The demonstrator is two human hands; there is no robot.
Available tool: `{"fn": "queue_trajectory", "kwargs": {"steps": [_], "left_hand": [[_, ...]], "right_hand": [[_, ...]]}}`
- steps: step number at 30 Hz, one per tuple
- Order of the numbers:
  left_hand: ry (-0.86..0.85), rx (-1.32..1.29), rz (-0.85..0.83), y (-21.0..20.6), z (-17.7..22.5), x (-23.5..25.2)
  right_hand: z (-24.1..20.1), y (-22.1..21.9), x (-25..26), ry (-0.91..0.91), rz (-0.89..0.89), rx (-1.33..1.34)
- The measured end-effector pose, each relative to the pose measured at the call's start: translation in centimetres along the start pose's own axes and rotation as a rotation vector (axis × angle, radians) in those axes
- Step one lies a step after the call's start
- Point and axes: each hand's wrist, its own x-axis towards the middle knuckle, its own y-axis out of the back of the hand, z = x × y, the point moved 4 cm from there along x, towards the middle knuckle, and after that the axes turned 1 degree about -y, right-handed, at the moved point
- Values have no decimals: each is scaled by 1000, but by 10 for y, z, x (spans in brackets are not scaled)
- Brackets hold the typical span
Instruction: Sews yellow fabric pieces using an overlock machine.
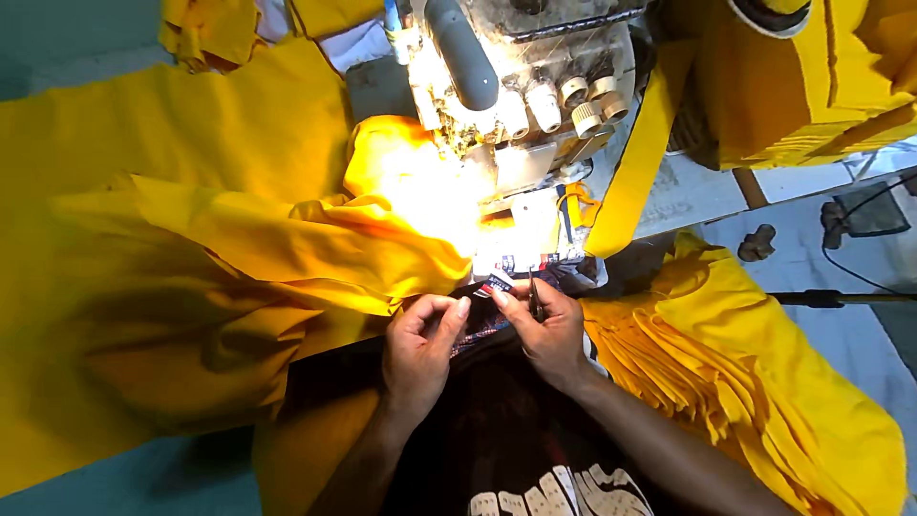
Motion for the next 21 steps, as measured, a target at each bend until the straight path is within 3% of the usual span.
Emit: {"fn": "queue_trajectory", "kwargs": {"steps": [2, 4, 8, 13, 21], "left_hand": [[194, -209, -140, -5, -6, -2], [281, -386, -126, -11, -12, -2], [148, -295, -18, -9, -11, 1], [49, -80, -87, -6, 0, 0], [28, -38, -116, -6, 2, -2]], "right_hand": [[-1, -3, -1, 81, -42, -28], [-1, -8, -6, 120, -105, -36], [-1, -9, -9, 53, -141, 71], [-1, 0, 2, -81, -233, 173], [3, -4, 7, -172, -310, 209]]}}
